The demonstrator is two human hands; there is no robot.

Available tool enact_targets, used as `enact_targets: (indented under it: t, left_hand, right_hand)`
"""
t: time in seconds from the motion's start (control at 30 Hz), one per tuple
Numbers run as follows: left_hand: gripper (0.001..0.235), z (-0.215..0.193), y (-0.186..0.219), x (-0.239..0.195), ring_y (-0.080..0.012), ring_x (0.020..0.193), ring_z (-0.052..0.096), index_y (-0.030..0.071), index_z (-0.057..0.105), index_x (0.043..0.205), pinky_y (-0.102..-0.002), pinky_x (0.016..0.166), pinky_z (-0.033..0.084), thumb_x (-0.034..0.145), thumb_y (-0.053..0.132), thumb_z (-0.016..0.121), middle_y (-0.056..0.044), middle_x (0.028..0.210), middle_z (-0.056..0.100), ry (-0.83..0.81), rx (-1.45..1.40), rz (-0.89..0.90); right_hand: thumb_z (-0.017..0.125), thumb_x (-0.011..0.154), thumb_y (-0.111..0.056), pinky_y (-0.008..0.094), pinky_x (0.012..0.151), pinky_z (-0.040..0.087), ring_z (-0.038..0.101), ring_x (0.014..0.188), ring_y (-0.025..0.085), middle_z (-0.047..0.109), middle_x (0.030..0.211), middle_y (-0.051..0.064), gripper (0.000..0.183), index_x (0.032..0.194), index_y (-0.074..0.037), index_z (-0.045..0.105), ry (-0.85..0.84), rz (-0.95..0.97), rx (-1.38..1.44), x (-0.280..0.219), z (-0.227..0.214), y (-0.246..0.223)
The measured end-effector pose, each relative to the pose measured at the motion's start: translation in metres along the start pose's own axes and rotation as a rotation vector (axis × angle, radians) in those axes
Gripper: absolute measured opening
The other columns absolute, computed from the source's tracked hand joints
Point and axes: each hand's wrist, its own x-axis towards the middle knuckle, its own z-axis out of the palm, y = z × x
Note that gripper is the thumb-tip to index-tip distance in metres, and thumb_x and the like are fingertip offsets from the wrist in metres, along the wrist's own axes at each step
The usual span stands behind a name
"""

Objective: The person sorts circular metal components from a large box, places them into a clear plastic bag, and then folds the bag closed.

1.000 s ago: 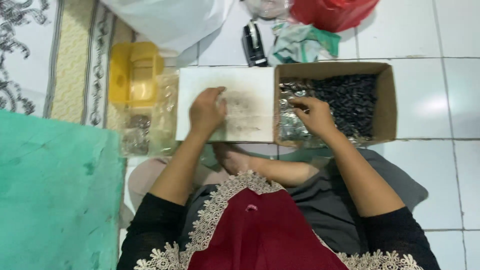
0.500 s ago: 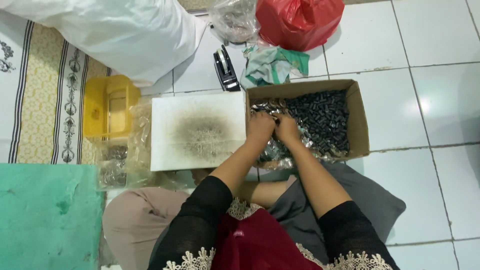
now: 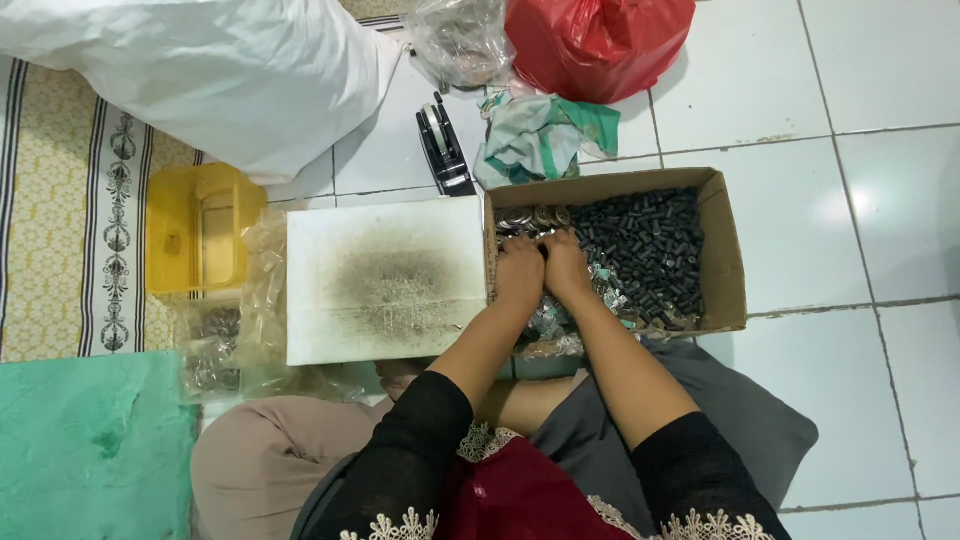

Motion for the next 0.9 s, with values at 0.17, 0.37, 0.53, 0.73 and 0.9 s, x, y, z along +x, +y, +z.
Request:
enact_targets:
  t: [0.17, 0.37, 0.53, 0.73, 0.9]
  left_hand:
    - [0.030, -0.009, -0.002, 0.001, -0.0235, 0.086, 0.065, -0.003, 0.069, 0.117, -0.025, 0.060, 0.051, 0.094, 0.012, 0.056, -0.011, 0.091, 0.068, 0.087, -0.083, -0.071]
    - [0.022, -0.008, -0.001, -0.003, -0.0192, 0.082, 0.063, 0.002, 0.071, 0.105, -0.021, 0.057, 0.049, 0.092, 0.012, 0.056, -0.005, 0.084, 0.063, 0.218, -0.088, -0.119]
    - [0.015, -0.023, -0.005, -0.004, -0.0213, 0.079, 0.058, 0.003, 0.068, 0.096, -0.024, 0.054, 0.050, 0.089, 0.014, 0.061, -0.006, 0.081, 0.056, 0.295, -0.144, -0.112]
    - [0.025, -0.065, -0.017, -0.006, -0.0178, 0.092, 0.059, 0.004, 0.065, 0.110, -0.017, 0.060, 0.053, 0.091, 0.020, 0.062, -0.004, 0.097, 0.054, 0.260, -0.121, -0.112]
    - [0.046, -0.069, -0.018, -0.007, -0.0281, 0.108, 0.064, 0.000, 0.055, 0.138, -0.024, 0.073, 0.061, 0.096, 0.020, 0.052, -0.018, 0.118, 0.063, 0.176, -0.149, -0.061]
  right_hand:
    - [0.070, 0.091, -0.018, 0.051, 0.096, 0.054, 0.065, 0.110, 0.041, 0.068, 0.105, 0.019, 0.022, 0.112, -0.012, 0.071, 0.020, 0.095, 0.055, -0.001, -0.006, -0.008]
    - [0.077, 0.087, -0.014, 0.045, 0.088, 0.058, 0.071, 0.104, 0.034, 0.076, 0.101, 0.010, 0.022, 0.108, -0.019, 0.073, 0.083, 0.206, 0.239, 0.009, 0.002, 0.006]
    - [0.083, 0.081, -0.008, 0.043, 0.087, 0.057, 0.073, 0.100, 0.033, 0.077, 0.095, 0.009, 0.025, 0.102, -0.020, 0.078, 0.160, 0.215, 0.347, 0.020, 0.007, 0.029]
    - [0.085, 0.080, -0.010, 0.040, 0.083, 0.057, 0.074, 0.093, 0.027, 0.077, 0.089, 0.006, 0.023, 0.100, -0.021, 0.080, 0.151, 0.291, 0.475, 0.021, 0.003, 0.028]
    - [0.080, 0.084, -0.001, 0.034, 0.068, 0.062, 0.072, 0.082, 0.024, 0.077, 0.092, 0.015, 0.026, 0.108, -0.011, 0.077, 0.114, 0.355, 0.679, 0.014, -0.014, 0.008]
